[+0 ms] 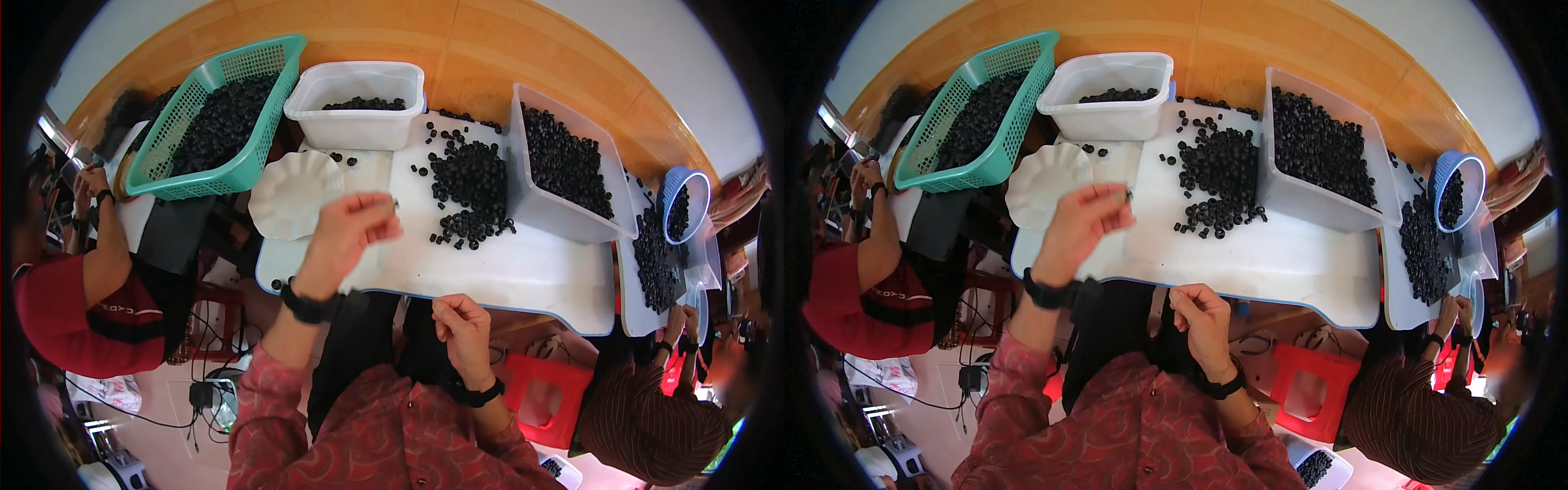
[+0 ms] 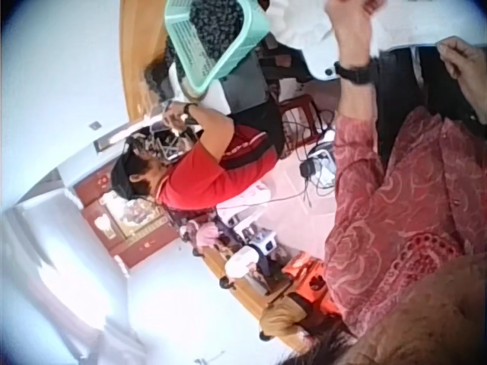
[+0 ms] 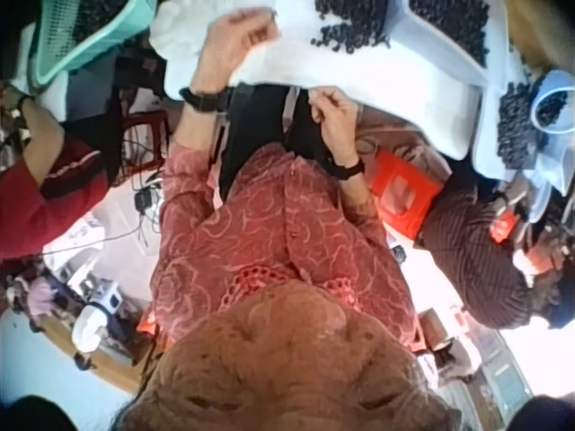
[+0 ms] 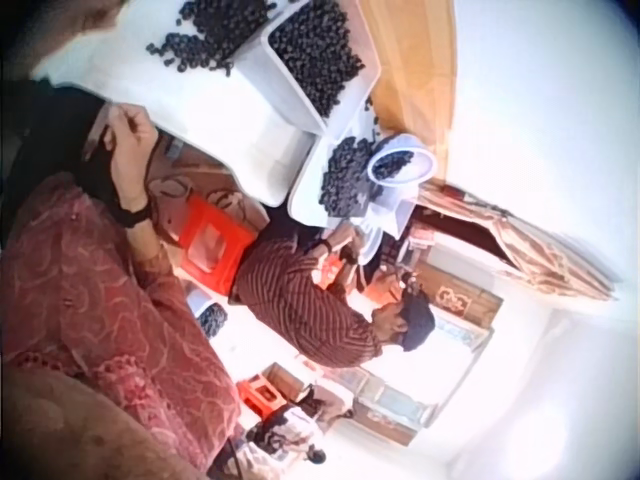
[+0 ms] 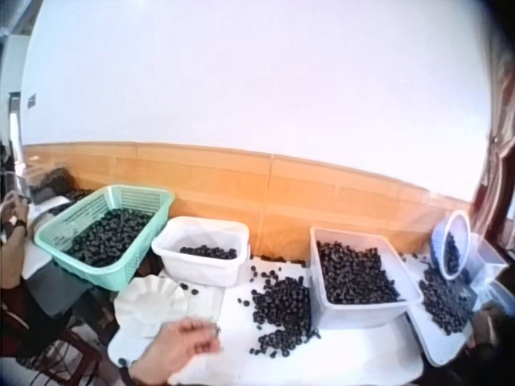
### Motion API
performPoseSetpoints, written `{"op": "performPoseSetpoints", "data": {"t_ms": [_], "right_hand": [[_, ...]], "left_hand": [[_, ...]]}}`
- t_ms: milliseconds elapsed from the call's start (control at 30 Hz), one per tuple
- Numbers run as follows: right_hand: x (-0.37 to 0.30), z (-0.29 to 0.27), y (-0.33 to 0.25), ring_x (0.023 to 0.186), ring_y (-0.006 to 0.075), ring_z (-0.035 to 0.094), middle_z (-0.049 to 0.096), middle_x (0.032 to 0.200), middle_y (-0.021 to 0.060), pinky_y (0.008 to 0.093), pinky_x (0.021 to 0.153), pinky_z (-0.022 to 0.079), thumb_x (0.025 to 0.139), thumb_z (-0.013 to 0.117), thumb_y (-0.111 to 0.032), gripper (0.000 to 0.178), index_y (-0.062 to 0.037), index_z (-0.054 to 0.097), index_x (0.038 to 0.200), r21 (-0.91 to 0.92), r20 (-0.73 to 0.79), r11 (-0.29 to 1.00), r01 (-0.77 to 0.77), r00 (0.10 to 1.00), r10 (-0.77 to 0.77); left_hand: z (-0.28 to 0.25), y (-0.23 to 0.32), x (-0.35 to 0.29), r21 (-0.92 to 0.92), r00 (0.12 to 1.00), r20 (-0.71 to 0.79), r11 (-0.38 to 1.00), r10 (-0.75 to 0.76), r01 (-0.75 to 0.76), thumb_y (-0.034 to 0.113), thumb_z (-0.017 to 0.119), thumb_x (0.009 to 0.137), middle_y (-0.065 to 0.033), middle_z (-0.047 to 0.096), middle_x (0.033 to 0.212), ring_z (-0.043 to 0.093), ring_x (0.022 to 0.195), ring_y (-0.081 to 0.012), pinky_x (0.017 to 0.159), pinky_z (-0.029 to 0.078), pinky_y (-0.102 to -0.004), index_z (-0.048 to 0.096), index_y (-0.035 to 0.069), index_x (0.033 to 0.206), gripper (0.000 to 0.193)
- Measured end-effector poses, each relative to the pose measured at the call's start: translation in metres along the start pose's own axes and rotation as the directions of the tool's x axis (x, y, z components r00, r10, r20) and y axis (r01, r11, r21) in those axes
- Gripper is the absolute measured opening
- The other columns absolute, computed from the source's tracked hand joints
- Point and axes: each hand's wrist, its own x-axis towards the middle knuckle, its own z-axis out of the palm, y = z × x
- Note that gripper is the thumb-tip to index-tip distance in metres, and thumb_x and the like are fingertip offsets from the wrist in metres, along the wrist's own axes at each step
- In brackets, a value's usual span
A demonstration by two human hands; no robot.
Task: Manually sorting small black round objects (possibly seeds or small parts) on a table.
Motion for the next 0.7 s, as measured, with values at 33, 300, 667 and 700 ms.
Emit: {"op": "performPoseSetpoints", "data": {"t_ms": [33,300,667,700], "right_hand": [[0.000,0.001,0.001,0.054,0.0058,0.050,0.062,0.075,0.0033,0.0198,0.048,0.037,0.092,0.066,-0.007,0.007,0.0003,0.066,0.093,0.000,0.004,1.000,0.003,1.000,-0.003],[-0.002,-0.004,0.010,0.054,0.0055,0.051,0.063,0.075,0.0025,0.0194,0.049,0.037,0.091,0.066,-0.006,0.006,-0.0005,0.067,0.093,-0.036,-0.007,0.999,0.010,1.000,-0.010],[0.003,-0.004,0.018,0.056,0.0042,0.052,0.062,0.076,0.0006,0.0184,0.050,0.038,0.092,0.067,-0.009,0.007,-0.0019,0.067,0.093,-0.146,-0.015,0.989,-0.003,1.000,0.001],[0.003,0.000,0.018,0.056,0.0040,0.052,0.062,0.076,0.0002,0.0181,0.051,0.038,0.092,0.067,-0.009,0.007,-0.0019,0.067,0.093,-0.170,0.000,0.985,0.002,1.000,-0.002]], "left_hand": [[-0.004,0.012,0.017,-0.014,0.998,0.024,0.998,0.054,-0.053,0.011,0.064,0.094,-0.0080,0.066,0.093,0.066,0.083,-0.0174,0.083,0.056,-0.0350,0.062,-0.005,0.108,0.022],[-0.005,0.079,0.121,-0.066,0.945,-0.206,0.960,0.254,-0.273,0.014,0.064,0.094,-0.0121,0.063,0.083,0.065,0.077,-0.0220,0.079,0.059,-0.0369,0.060,-0.009,0.097,0.023],[-0.036,-0.009,-0.004,0.643,0.917,-0.274,0.764,0.291,-0.050,0.015,0.067,0.090,-0.0050,0.065,0.069,0.058,0.055,-0.0109,0.053,0.047,-0.0236,0.070,-0.004,0.092,0.020],[-0.046,-0.024,-0.012,0.711,0.907,-0.261,0.701,0.331,-0.051,0.013,0.067,0.089,-0.0072,0.066,0.069,0.059,0.056,-0.0116,0.054,0.048,-0.0251,0.070,-0.003,0.093,0.017]]}}
